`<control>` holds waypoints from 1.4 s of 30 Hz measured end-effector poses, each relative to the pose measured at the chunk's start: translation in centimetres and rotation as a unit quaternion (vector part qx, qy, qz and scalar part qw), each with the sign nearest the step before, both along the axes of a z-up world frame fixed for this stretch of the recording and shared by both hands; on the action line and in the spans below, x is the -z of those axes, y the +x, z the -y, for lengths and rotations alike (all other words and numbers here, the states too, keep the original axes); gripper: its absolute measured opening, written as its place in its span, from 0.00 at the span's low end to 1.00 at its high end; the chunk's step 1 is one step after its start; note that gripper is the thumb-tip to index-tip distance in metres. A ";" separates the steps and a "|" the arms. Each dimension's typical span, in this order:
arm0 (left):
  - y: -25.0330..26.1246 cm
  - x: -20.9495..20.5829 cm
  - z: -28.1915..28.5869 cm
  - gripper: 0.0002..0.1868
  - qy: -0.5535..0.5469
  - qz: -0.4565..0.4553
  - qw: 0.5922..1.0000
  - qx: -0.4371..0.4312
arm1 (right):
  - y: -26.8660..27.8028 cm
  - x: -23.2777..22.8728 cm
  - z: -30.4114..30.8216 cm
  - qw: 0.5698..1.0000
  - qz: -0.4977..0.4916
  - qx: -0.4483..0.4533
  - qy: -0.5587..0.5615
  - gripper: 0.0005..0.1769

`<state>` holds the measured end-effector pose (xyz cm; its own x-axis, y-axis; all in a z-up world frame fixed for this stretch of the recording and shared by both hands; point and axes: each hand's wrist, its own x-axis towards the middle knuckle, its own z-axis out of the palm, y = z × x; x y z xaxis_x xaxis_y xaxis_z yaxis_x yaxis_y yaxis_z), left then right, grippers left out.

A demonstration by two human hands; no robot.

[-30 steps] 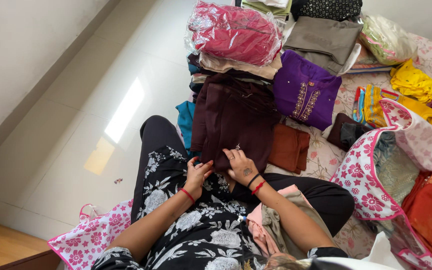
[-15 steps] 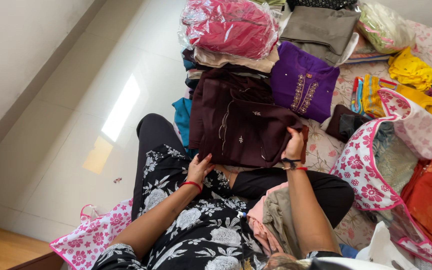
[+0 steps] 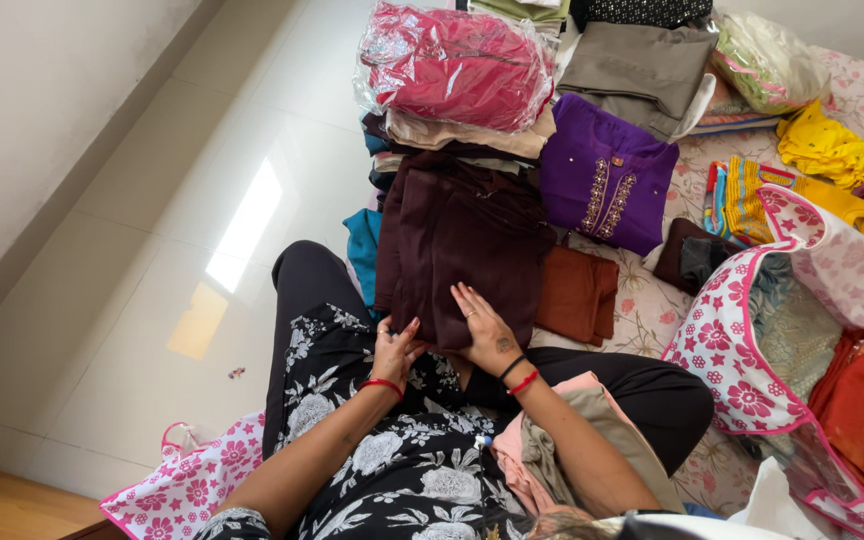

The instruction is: The person sorts and folds various clothing items, placing some into a fabric organizer bag and others into a plastic shopping bag while seated on the floor.

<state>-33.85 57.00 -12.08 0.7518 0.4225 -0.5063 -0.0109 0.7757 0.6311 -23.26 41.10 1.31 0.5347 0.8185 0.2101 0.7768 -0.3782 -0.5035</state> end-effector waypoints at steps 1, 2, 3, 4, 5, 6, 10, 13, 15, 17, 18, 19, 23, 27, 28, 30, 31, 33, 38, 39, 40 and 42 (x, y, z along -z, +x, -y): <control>0.0 0.0 0.0 0.44 -0.014 -0.008 1.000 -0.014 | 0.7 0.5 0.5 0.999 -0.035 -0.006 -0.024 0.54; 0.0 0.1 0.1 0.44 -0.013 -0.006 1.000 -0.013 | 1.4 1.1 1.0 0.996 -0.070 -0.012 -0.049 0.51; -0.1 0.1 0.1 0.45 -0.020 -0.010 1.000 -0.022 | 2.0 1.7 1.4 0.996 -0.069 -0.012 -0.048 0.51; -0.1 0.1 0.1 0.47 -0.027 -0.013 0.999 -0.030 | 2.5 2.4 1.8 0.997 -0.064 -0.005 -0.043 0.47; 0.0 0.1 0.1 0.47 -0.027 -0.012 0.999 -0.030 | 2.8 3.0 2.0 0.998 -0.059 0.002 -0.037 0.44; 0.0 0.3 0.1 0.49 -0.027 -0.020 0.999 -0.024 | 2.9 3.5 2.0 0.998 -0.060 0.003 -0.037 0.44; -0.3 1.0 0.3 0.46 -0.010 0.007 1.000 -0.010 | 3.4 4.7 1.8 0.997 -0.069 0.034 0.017 0.35; -0.5 0.5 0.8 0.36 0.019 0.075 0.997 0.007 | 4.9 5.4 2.0 0.988 -0.120 0.066 0.076 0.21; -0.7 -0.4 1.1 0.34 0.028 0.062 0.998 0.012 | 6.7 5.9 2.4 0.978 -0.155 0.080 0.117 0.16; -0.8 -1.0 1.1 0.33 0.036 0.052 0.998 0.016 | 8.8 5.8 3.2 0.965 -0.095 0.147 0.193 0.16; -0.8 -1.1 1.2 0.31 0.021 0.046 0.998 0.022 | 9.7 5.3 3.6 0.966 -0.093 0.146 0.193 0.16; -0.7 -0.9 1.2 0.30 0.007 0.040 0.999 0.028 | 10.5 4.6 3.9 0.929 -0.190 0.165 0.270 0.15; 0.2 1.4 1.3 0.27 -0.021 0.031 0.999 0.028 | 9.5 0.7 3.7 0.940 -0.072 0.220 0.252 0.18; 0.7 1.5 1.9 0.25 0.035 0.095 0.995 0.017 | 2.4 -0.8 0.5 0.986 -0.029 0.062 0.151 0.31; 0.9 0.6 1.8 0.25 0.055 0.110 0.992 0.016 | 0.6 -1.2 -0.2 0.990 -0.028 0.029 0.135 0.35; 1.1 -2.2 1.3 0.26 0.053 0.109 0.993 0.006 | -1.5 -2.5 -0.6 0.992 -0.025 -0.003 0.120 0.43; 1.2 -4.0 1.1 0.29 0.048 0.107 0.993 -0.004 | -2.1 -3.2 -0.5 0.994 0.045 -0.007 0.100 0.54; 1.2 -7.7 1.5 0.30 0.065 0.120 0.991 0.012 | -2.7 -4.4 -0.5 0.990 0.115 -0.009 0.077 0.68; 2.6 -15.5 1.2 0.34 0.143 0.231 0.959 0.078 | 0.8 -5.4 0.6 0.978 -0.036 0.206 0.021 0.39; 2.6 -16.3 0.8 0.34 0.176 0.270 0.941 0.106 | 2.3 -5.8 1.5 0.976 -0.047 0.199 0.073 0.32; 2.8 -16.9 0.3 0.35 0.208 0.307 0.919 0.134 | 4.0 -6.5 2.5 0.972 -0.058 0.191 0.125 0.27; 3.4 -16.8 -1.4 0.31 0.224 0.278 0.931 0.075 | 7.5 -8.9 4.8 0.959 -0.094 0.222 0.147 0.23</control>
<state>-30.43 58.41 4.73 0.9123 0.3673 0.1811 -0.3462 0.4559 0.8199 -15.80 36.31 10.17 0.8682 0.4214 0.2621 0.4566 -0.4712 -0.7547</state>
